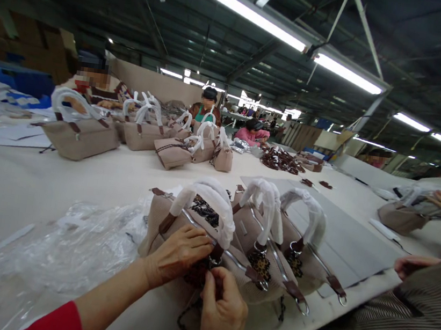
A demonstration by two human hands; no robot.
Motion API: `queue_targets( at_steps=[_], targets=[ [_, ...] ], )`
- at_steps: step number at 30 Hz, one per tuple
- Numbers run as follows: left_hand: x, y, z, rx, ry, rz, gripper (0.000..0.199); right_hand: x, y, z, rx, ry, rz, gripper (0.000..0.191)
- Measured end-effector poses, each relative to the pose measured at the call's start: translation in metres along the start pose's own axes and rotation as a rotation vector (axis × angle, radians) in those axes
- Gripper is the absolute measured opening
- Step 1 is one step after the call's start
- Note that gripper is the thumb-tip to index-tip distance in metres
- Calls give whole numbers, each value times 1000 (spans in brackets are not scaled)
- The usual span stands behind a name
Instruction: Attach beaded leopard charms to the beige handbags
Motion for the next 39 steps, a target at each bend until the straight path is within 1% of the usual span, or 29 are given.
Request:
queue_targets(
  at_steps=[2,7,12,15,19,24,27,30,34,37,39],
  targets=[
    [2,2,0,6,1,7,19,-2,1,0,10,-21,-17,30],
    [7,5,3,26,6,36,21,0,-5,0,66,33,32,27],
    [9,5,5,45,-13,57,19,3,-13,-2,38,3,27,22],
    [10,5,5,42,-10,60,19,3,-13,-2,18,5,21,22],
    [13,8,5,36,-7,53,19,3,-11,-2,54,9,34,25],
    [15,9,7,32,31,50,20,3,-19,-3,121,46,121,31],
    [16,8,7,44,47,54,20,1,-23,-3,148,32,155,31],
    [17,6,5,78,64,88,19,-1,-22,-2,139,-9,99,32],
    [17,5,5,110,91,125,19,-4,-18,-1,20,-108,-68,37],
    [16,7,6,103,97,114,20,-5,-16,-1,-99,-185,-182,38],
    [17,9,7,91,103,93,21,-5,-16,-2,-120,-198,-215,38]
  ],
)
Point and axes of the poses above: each hand's wrist, its own x-axis away from the middle knuckle, its own z-axis out of the back of the hand, y = z × x, the point moved 4 cm from there along -x, towards the middle knuckle, and after that the axes turned 5 degrees about y, right-handed, at the moved point
